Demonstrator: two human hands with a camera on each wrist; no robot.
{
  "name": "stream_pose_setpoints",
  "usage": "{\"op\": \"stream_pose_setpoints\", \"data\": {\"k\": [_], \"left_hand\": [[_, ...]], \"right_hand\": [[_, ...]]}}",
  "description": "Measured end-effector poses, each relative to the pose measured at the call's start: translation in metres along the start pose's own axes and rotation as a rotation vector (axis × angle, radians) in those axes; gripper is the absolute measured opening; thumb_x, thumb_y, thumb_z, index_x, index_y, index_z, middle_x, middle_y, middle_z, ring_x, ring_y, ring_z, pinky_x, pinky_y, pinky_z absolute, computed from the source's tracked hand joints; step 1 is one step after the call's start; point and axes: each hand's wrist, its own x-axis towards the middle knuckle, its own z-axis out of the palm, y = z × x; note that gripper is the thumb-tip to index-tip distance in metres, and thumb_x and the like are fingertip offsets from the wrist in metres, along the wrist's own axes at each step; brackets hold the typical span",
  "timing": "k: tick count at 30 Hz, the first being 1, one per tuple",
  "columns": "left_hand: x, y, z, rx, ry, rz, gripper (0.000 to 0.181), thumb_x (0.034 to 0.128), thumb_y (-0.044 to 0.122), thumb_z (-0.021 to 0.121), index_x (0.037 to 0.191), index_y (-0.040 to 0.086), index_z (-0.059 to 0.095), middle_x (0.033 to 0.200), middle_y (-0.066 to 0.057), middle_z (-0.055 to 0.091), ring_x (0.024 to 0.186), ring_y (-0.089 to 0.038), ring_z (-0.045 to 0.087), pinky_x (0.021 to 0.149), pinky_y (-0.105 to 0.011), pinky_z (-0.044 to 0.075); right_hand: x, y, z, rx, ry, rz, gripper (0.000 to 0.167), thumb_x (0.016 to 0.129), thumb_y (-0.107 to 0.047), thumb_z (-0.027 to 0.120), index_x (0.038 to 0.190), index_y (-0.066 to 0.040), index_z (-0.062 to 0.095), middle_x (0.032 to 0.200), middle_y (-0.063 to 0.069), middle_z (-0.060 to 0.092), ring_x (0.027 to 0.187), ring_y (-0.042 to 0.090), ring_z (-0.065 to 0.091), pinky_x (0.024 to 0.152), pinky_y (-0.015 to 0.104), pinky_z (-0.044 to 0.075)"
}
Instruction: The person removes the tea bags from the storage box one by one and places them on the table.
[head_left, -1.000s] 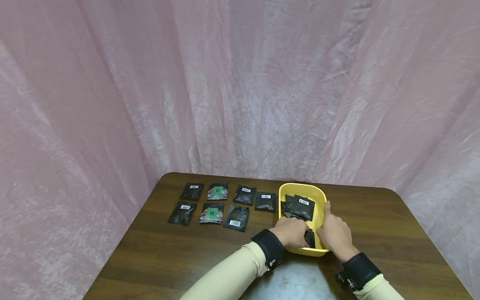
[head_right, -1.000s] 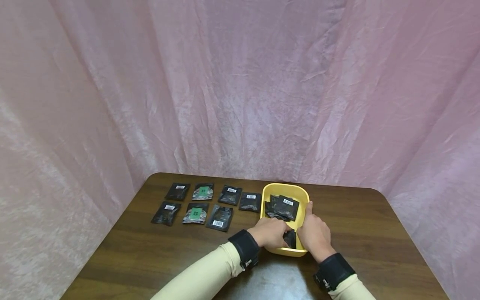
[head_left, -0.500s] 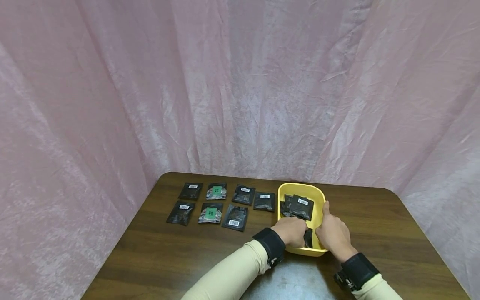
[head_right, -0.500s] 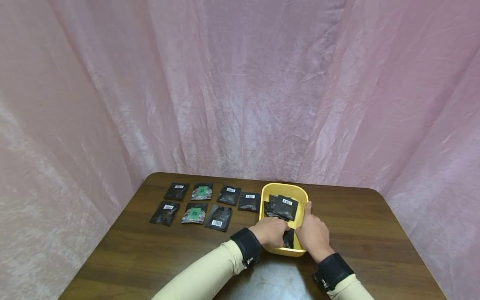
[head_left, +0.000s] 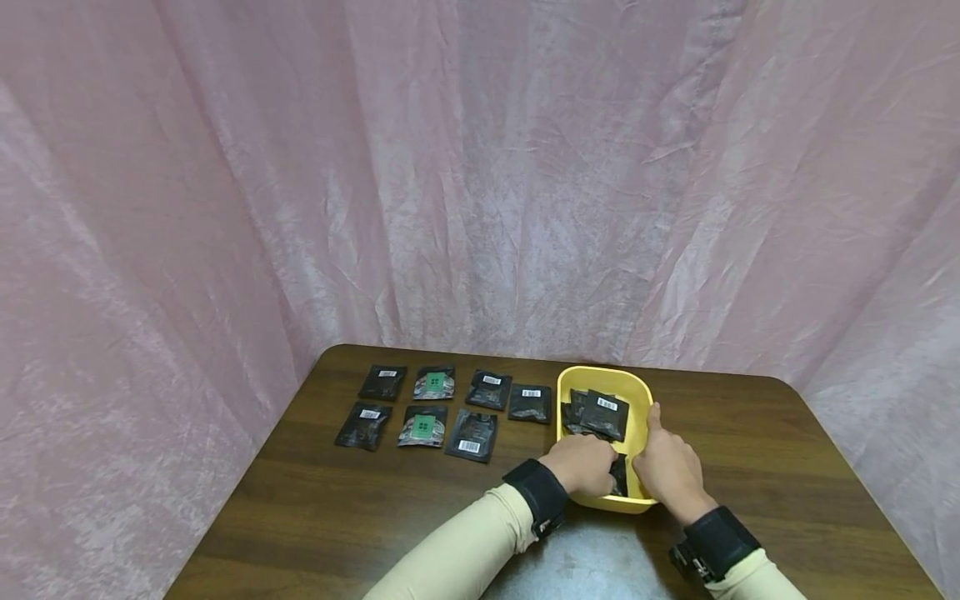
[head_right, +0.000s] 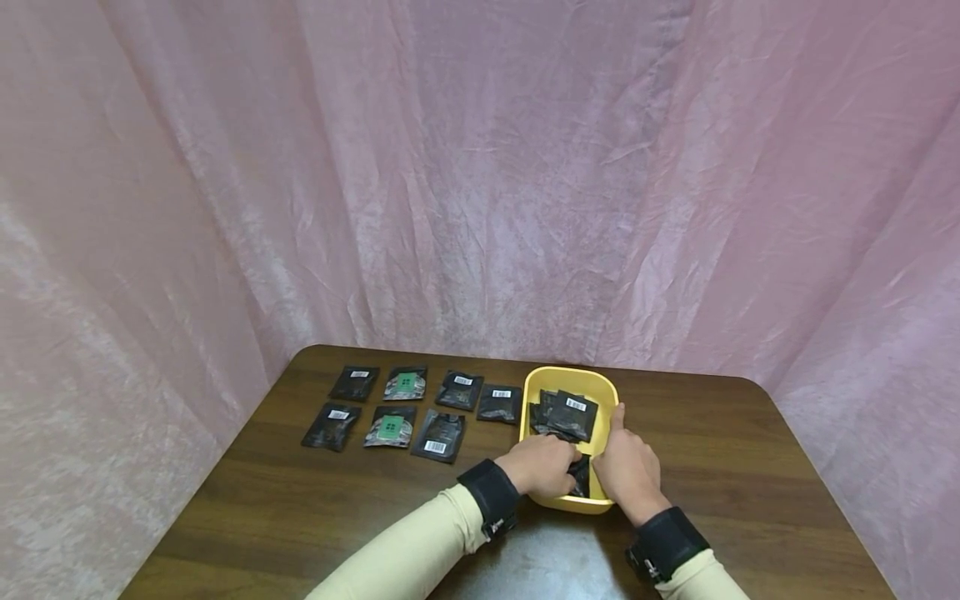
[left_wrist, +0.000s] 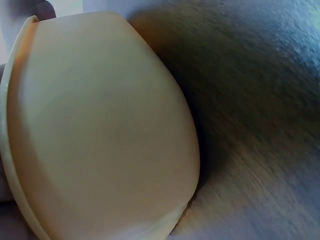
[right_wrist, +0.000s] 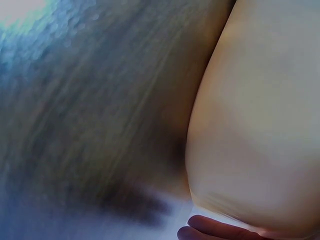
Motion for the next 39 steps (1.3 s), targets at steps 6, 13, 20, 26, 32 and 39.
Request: {"op": "stream_pose_setpoints", "data": {"k": [6, 13, 20, 26, 32, 39], "left_hand": [[0.001, -0.001, 0.008, 0.006, 0.066, 0.018, 0.014, 0.0972, 0.034, 0.066, 0.087, 0.025, 0.071, 0.088, 0.008, 0.075, 0.075, -0.009, 0.068, 0.062, -0.03, 0.052], [-0.001, -0.001, 0.01, -0.008, 0.162, 0.026, 0.019, 0.0989, 0.029, 0.06, 0.084, 0.022, 0.068, 0.088, 0.004, 0.077, 0.077, -0.012, 0.073, 0.06, -0.031, 0.055], [-0.004, -0.001, 0.011, -0.058, 0.233, 0.001, 0.01, 0.0946, 0.021, 0.066, 0.085, 0.023, 0.07, 0.081, 0.007, 0.074, 0.068, -0.008, 0.067, 0.056, -0.026, 0.051], [-0.003, -0.001, 0.013, -0.079, 0.229, -0.03, 0.008, 0.0887, 0.017, 0.072, 0.085, 0.024, 0.071, 0.079, 0.008, 0.073, 0.068, -0.007, 0.065, 0.057, -0.025, 0.048], [-0.001, -0.001, 0.013, -0.092, 0.227, -0.035, 0.009, 0.0843, 0.017, 0.077, 0.085, 0.024, 0.071, 0.079, 0.009, 0.073, 0.07, -0.007, 0.063, 0.059, -0.025, 0.048], [-0.001, -0.002, 0.014, -0.114, 0.241, -0.029, 0.015, 0.0822, 0.017, 0.079, 0.095, 0.024, 0.074, 0.084, 0.009, 0.074, 0.073, -0.006, 0.064, 0.062, -0.024, 0.048]], "right_hand": [[0.0, 0.0, 0.001, -0.019, 0.011, -0.007, 0.094, 0.085, -0.006, 0.061, 0.166, 0.011, 0.016, 0.065, 0.008, 0.056, 0.054, 0.024, 0.053, 0.049, 0.035, 0.037], [0.0, 0.001, 0.002, -0.028, 0.027, -0.02, 0.092, 0.086, -0.006, 0.061, 0.165, 0.012, 0.017, 0.064, 0.008, 0.056, 0.054, 0.024, 0.052, 0.048, 0.035, 0.036], [0.001, 0.002, 0.001, -0.032, 0.027, -0.017, 0.091, 0.086, -0.007, 0.061, 0.165, 0.012, 0.018, 0.068, 0.01, 0.061, 0.056, 0.026, 0.054, 0.05, 0.036, 0.038], [0.001, 0.001, 0.002, -0.028, 0.019, -0.01, 0.092, 0.086, -0.007, 0.06, 0.165, 0.011, 0.017, 0.069, 0.011, 0.061, 0.057, 0.026, 0.054, 0.05, 0.036, 0.038], [0.001, 0.001, 0.002, -0.021, 0.018, -0.01, 0.093, 0.086, -0.006, 0.061, 0.165, 0.011, 0.016, 0.068, 0.01, 0.058, 0.056, 0.025, 0.053, 0.05, 0.035, 0.037], [0.001, 0.001, 0.002, -0.026, 0.032, -0.015, 0.093, 0.085, -0.007, 0.062, 0.164, 0.012, 0.018, 0.07, 0.012, 0.061, 0.058, 0.026, 0.054, 0.051, 0.036, 0.038]]}}
